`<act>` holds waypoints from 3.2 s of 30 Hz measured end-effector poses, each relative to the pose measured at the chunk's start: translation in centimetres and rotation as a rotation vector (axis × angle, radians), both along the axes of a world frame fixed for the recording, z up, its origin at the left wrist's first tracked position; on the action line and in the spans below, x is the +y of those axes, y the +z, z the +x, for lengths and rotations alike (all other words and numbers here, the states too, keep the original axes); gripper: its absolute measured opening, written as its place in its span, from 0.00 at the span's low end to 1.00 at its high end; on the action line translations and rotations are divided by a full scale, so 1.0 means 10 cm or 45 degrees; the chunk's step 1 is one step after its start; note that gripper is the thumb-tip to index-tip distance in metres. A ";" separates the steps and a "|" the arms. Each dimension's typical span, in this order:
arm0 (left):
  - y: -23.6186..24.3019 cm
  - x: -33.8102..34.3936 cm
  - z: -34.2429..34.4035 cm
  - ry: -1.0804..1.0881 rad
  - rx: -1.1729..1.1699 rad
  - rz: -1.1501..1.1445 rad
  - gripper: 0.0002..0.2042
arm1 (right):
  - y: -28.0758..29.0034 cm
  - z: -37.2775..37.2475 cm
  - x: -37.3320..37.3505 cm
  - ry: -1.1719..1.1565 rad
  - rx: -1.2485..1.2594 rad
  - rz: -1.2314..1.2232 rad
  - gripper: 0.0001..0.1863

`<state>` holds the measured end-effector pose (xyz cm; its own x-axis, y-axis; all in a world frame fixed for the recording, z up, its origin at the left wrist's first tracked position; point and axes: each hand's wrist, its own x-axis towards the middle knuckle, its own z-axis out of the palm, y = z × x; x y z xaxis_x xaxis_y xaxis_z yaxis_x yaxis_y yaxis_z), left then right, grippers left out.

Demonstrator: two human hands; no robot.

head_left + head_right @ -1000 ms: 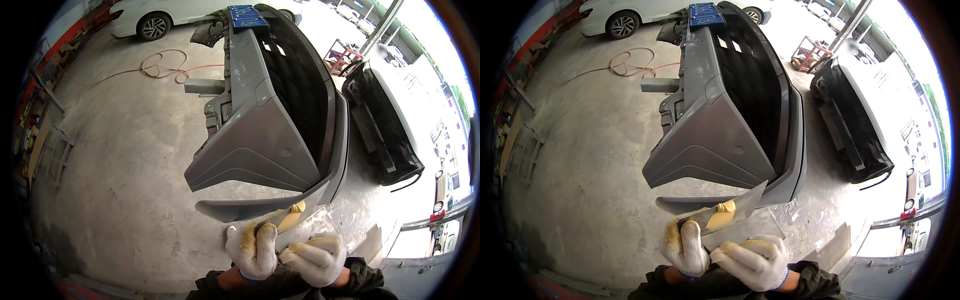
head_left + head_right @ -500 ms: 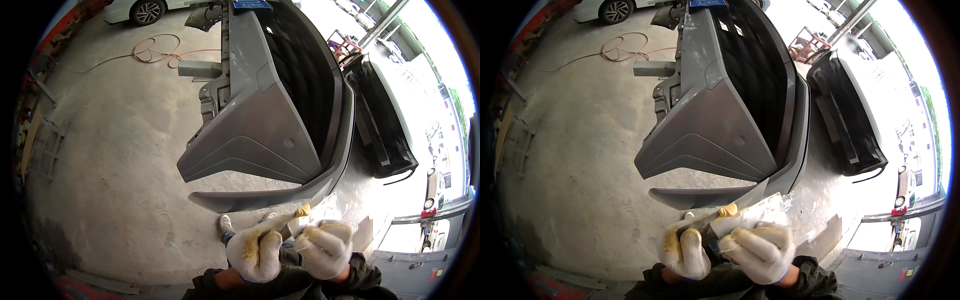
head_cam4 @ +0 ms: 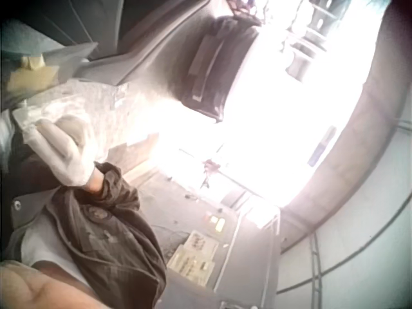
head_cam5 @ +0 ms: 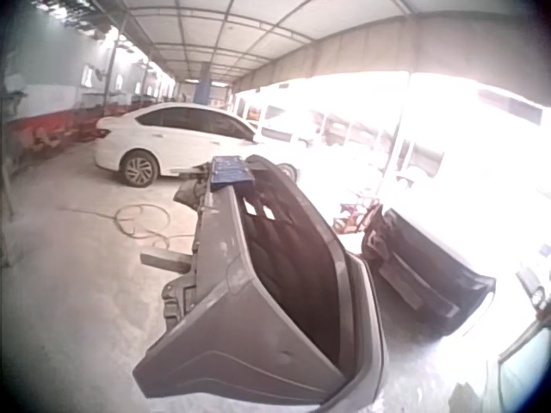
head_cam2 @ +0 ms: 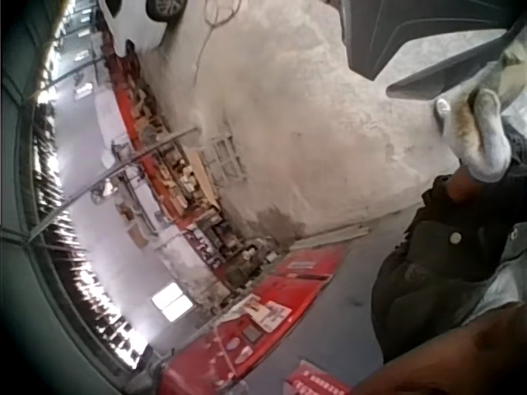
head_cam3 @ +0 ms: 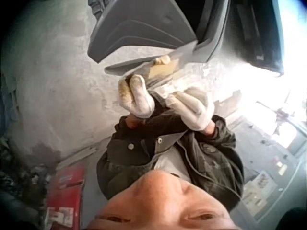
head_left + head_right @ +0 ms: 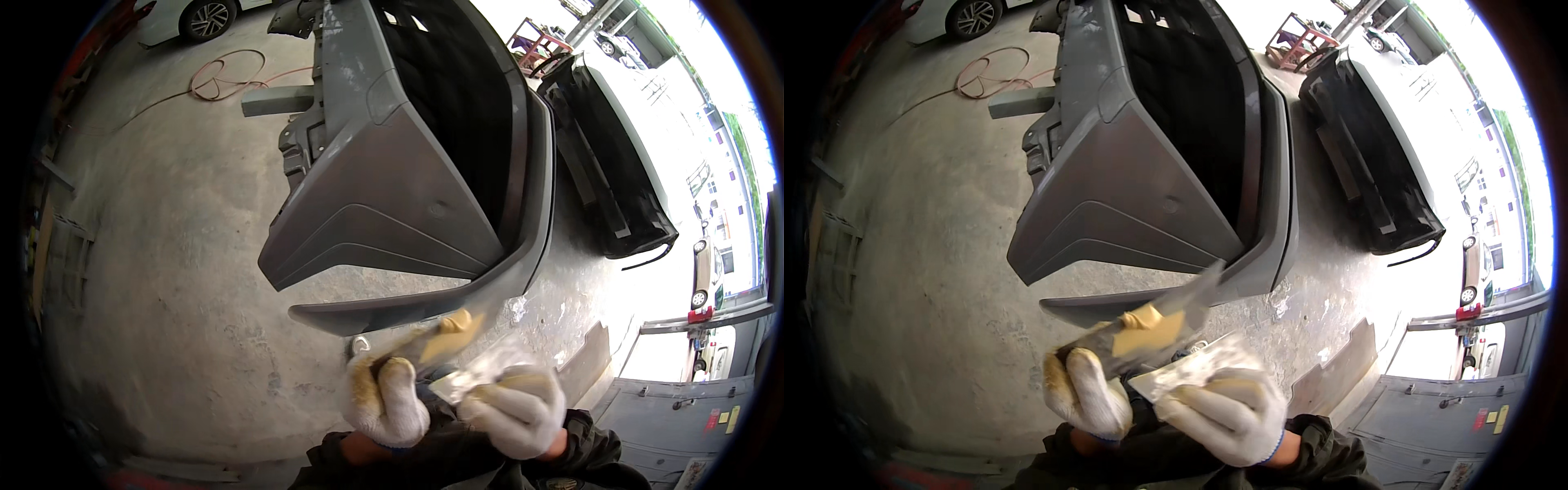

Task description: The person applies yellow body filler to a damaged area on a silver car bumper using a metal spreader. They repeatedly mix the filler on the spreader and apply it to the damaged section, smoothing the surface.

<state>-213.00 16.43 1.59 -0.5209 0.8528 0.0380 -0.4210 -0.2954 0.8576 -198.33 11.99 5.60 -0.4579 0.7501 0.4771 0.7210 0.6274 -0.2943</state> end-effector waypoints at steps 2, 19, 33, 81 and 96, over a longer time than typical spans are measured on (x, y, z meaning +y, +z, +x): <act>-0.11 -0.05 0.10 0.059 0.101 -0.081 0.11 | 0.09 0.22 0.06 -0.022 0.059 0.266 0.20; 0.01 -0.45 2.37 -0.811 0.701 0.136 0.06 | 0.09 2.85 -0.54 -0.577 0.026 0.096 0.11; 0.29 -0.62 5.20 -0.808 0.679 0.460 0.07 | -0.27 4.89 -1.16 -0.748 0.076 0.409 0.11; 0.29 -0.94 16.55 -1.765 0.483 0.331 0.11 | -0.40 15.28 -2.02 -1.537 0.137 0.545 0.19; 0.33 -0.34 19.57 -2.045 0.769 0.456 0.11 | 0.19 18.74 -1.95 -1.212 1.190 0.652 0.16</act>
